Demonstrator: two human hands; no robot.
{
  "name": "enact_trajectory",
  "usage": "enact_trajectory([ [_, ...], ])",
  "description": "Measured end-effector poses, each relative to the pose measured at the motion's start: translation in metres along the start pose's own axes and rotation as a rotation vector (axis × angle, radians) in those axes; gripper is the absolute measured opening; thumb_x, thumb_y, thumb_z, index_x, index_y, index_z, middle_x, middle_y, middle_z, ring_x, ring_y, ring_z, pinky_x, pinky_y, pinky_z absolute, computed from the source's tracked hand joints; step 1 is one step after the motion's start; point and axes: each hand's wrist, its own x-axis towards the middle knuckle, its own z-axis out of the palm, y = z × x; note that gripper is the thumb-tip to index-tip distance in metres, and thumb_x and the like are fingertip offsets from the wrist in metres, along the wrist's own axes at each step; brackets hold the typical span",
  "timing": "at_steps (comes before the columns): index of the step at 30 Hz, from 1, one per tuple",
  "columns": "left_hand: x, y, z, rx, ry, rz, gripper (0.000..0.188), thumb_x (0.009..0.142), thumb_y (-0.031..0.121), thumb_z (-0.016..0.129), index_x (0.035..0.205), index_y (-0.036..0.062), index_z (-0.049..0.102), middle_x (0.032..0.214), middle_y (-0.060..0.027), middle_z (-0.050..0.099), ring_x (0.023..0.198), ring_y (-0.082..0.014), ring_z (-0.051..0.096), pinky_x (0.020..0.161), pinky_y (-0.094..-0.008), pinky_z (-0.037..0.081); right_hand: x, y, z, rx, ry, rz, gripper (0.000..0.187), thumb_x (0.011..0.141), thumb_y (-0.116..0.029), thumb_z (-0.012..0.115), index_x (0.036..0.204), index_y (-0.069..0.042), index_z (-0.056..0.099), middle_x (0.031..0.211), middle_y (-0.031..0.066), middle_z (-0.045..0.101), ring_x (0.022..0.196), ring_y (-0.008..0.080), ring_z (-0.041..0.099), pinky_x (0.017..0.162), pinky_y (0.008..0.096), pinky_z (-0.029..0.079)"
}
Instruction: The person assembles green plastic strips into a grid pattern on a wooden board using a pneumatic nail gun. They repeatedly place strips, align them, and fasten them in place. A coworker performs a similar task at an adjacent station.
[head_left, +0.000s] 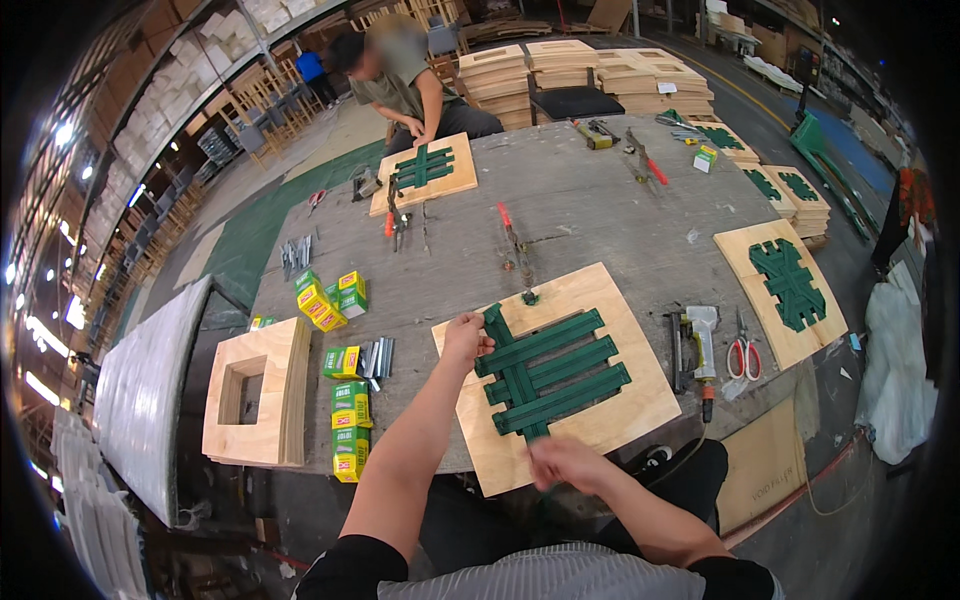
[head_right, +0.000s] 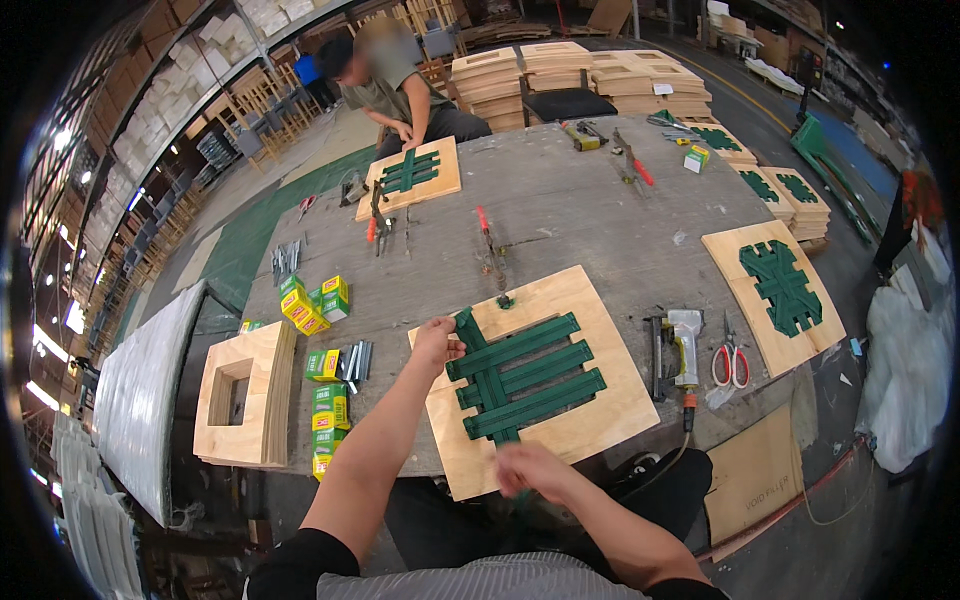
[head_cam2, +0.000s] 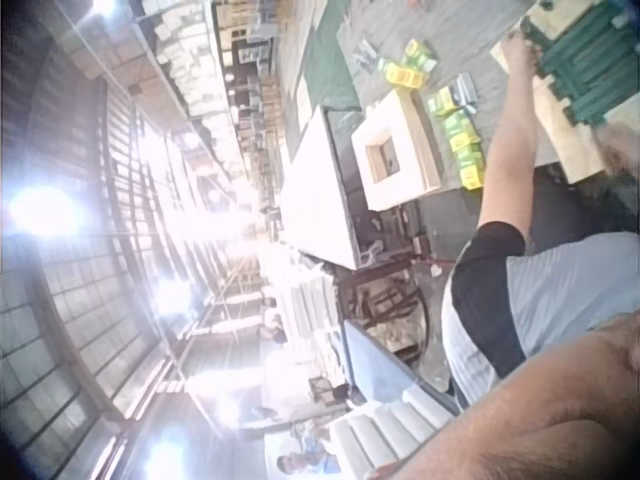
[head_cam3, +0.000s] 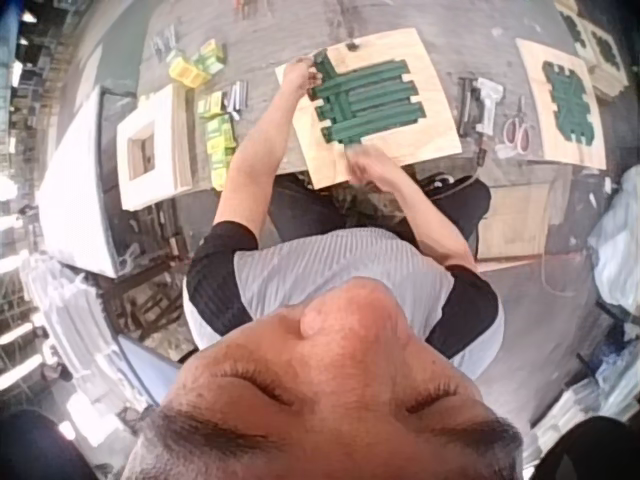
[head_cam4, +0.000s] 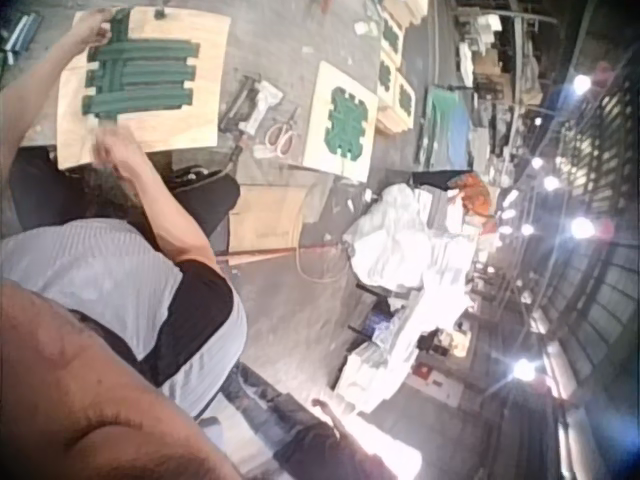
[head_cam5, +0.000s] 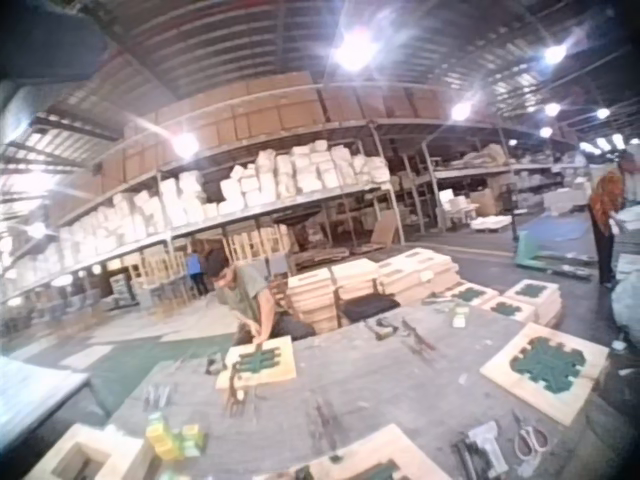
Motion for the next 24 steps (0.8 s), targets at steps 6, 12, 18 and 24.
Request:
enact_trajectory([
  [6, -0.013, -0.005, 0.012, -0.222, -0.041, -0.049, 0.022, 0.106, 0.016, 0.048, 0.119, -0.0010, 0.053, 0.111, -0.0155, 0.062, 0.087, -0.0327, 0.072, 0.078, -0.0457, 0.063, -0.060, 0.104, -0.027, -0.514, 0.493, -0.128, 0.049, 0.092, -0.035, 0.077, 0.125, 0.001, 0.068, 0.105, 0.0125, 0.075, 0.096, 0.0254, 0.071, 0.090, 0.0351, 0.055],
  [12, -0.018, -0.002, 0.015, -0.358, -0.086, 0.010, 0.016, 0.100, 0.005, 0.055, 0.114, -0.0024, 0.052, 0.111, -0.0174, 0.064, 0.101, -0.0355, 0.071, 0.089, -0.0491, 0.061, -0.016, 0.094, -0.012, -0.582, 0.226, -0.212, 0.042, 0.093, -0.035, 0.075, 0.117, 0.000, 0.073, 0.110, 0.0156, 0.076, 0.104, 0.0244, 0.071, 0.095, 0.0372, 0.053],
  [18, -0.026, -0.006, 0.005, -0.315, -0.080, 0.045, 0.012, 0.097, -0.006, 0.057, 0.107, -0.0015, 0.059, 0.112, -0.0159, 0.064, 0.101, -0.0298, 0.069, 0.092, -0.0428, 0.061, -0.060, 0.095, -0.025, -0.677, 0.325, -0.191, 0.029, 0.094, -0.030, 0.076, 0.103, -0.003, 0.074, 0.084, 0.0110, 0.074, 0.077, 0.0163, 0.069, 0.072, 0.0343, 0.054],
  [24, -0.026, -0.020, 0.000, -0.263, -0.119, 0.005, 0.025, 0.095, -0.010, 0.056, 0.117, -0.0026, 0.063, 0.117, -0.0149, 0.065, 0.102, -0.0273, 0.069, 0.094, -0.0370, 0.060, -0.084, 0.107, -0.029, -0.728, 0.301, -0.016, 0.030, 0.092, -0.032, 0.077, 0.098, -0.003, 0.075, 0.078, 0.0108, 0.073, 0.072, 0.0172, 0.069, 0.068, 0.0347, 0.054],
])
